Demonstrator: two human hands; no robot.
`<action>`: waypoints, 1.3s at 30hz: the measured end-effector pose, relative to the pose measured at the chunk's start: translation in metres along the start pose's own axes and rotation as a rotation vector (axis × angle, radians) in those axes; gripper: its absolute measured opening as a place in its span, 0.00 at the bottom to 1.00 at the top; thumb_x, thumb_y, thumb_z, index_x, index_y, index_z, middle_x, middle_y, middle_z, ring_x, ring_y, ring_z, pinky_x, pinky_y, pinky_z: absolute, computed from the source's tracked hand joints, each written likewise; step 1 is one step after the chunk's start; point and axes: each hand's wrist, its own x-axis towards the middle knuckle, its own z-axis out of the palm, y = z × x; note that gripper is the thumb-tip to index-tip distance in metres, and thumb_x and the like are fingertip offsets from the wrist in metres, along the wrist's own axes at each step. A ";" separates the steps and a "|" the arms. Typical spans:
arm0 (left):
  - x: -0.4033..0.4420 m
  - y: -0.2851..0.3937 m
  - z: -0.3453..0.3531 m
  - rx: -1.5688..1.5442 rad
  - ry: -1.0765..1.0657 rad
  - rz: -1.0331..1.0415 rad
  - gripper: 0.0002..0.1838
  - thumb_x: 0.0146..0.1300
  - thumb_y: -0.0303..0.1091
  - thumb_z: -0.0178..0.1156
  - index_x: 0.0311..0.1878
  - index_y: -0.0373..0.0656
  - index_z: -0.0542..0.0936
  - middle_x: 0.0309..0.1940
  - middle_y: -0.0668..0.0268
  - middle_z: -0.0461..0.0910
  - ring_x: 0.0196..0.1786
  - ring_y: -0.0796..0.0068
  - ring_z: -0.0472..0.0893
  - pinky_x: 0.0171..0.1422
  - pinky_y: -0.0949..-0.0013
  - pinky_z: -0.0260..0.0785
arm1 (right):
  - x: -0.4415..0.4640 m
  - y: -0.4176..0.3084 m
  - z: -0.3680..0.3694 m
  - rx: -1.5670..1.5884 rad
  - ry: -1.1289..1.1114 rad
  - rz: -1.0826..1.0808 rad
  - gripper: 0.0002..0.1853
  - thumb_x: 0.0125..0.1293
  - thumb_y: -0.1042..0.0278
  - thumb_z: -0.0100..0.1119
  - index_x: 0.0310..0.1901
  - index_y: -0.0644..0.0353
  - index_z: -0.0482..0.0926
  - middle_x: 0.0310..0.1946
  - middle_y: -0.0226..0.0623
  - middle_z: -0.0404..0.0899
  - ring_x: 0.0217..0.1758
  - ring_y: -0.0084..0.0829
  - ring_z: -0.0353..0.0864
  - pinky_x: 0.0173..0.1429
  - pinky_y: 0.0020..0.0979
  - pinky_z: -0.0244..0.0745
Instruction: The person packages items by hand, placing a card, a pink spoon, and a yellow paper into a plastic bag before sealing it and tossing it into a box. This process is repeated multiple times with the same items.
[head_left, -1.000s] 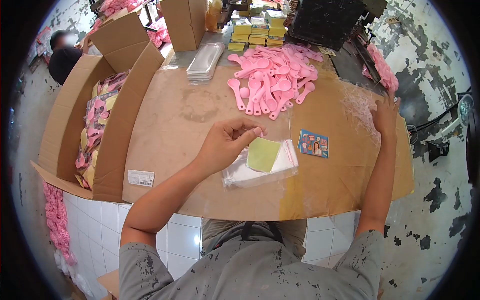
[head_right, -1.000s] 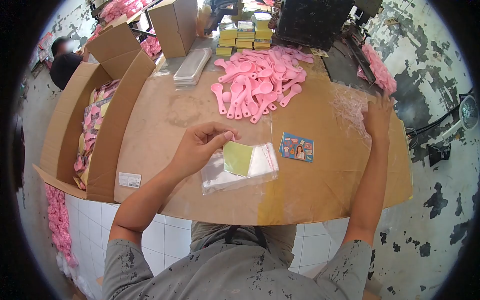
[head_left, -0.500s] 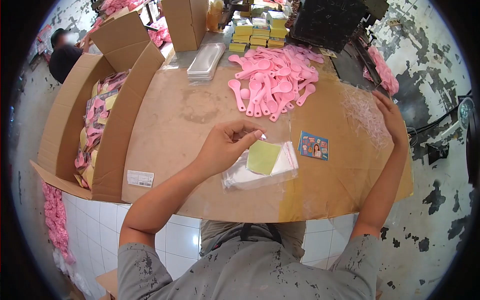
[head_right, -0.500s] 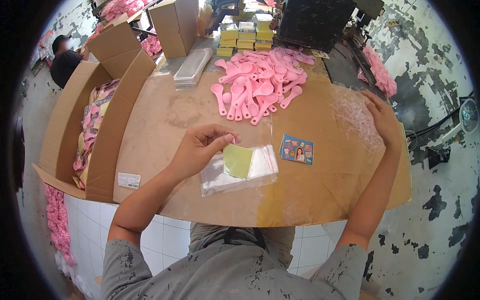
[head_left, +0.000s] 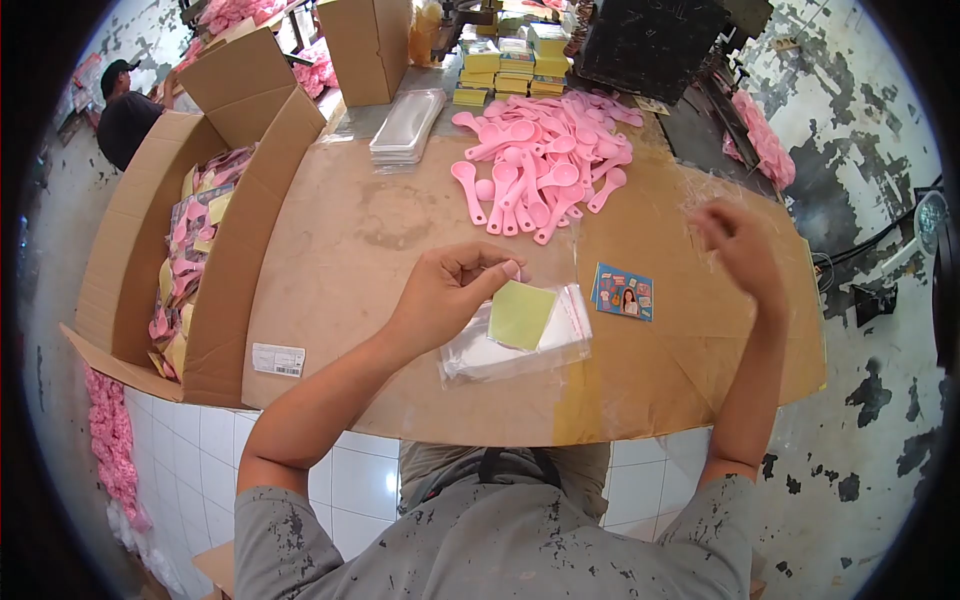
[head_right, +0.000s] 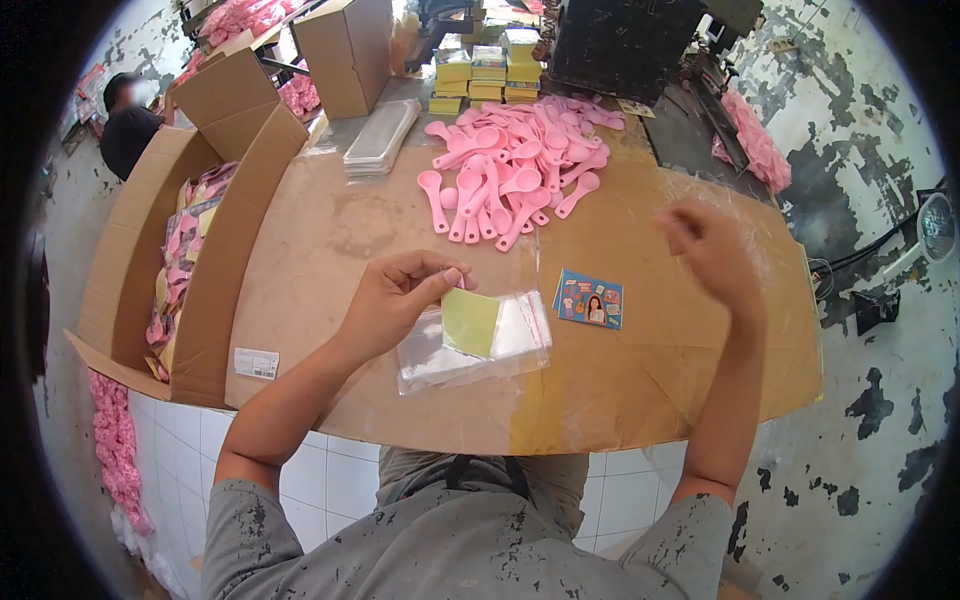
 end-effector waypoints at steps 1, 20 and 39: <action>0.000 0.001 0.001 -0.006 0.001 0.012 0.13 0.78 0.30 0.61 0.56 0.30 0.84 0.46 0.57 0.89 0.49 0.75 0.87 0.55 0.69 0.83 | -0.002 -0.016 0.020 0.133 -0.151 -0.105 0.13 0.74 0.64 0.65 0.52 0.63 0.85 0.33 0.31 0.84 0.37 0.26 0.83 0.42 0.31 0.76; -0.002 0.005 0.005 -0.076 0.002 0.029 0.14 0.77 0.28 0.62 0.60 0.32 0.84 0.49 0.59 0.89 0.50 0.74 0.87 0.54 0.69 0.84 | -0.020 -0.071 0.142 1.090 -0.253 -0.024 0.06 0.71 0.78 0.65 0.48 0.63 0.85 0.42 0.29 0.84 0.45 0.19 0.81 0.49 0.24 0.74; 0.002 -0.004 0.002 -0.018 -0.100 -0.046 0.16 0.75 0.28 0.64 0.62 0.32 0.82 0.51 0.60 0.88 0.49 0.77 0.88 0.56 0.73 0.82 | -0.020 -0.051 0.142 0.930 -0.252 -0.123 0.08 0.71 0.78 0.67 0.49 0.69 0.87 0.46 0.31 0.85 0.47 0.19 0.83 0.51 0.23 0.79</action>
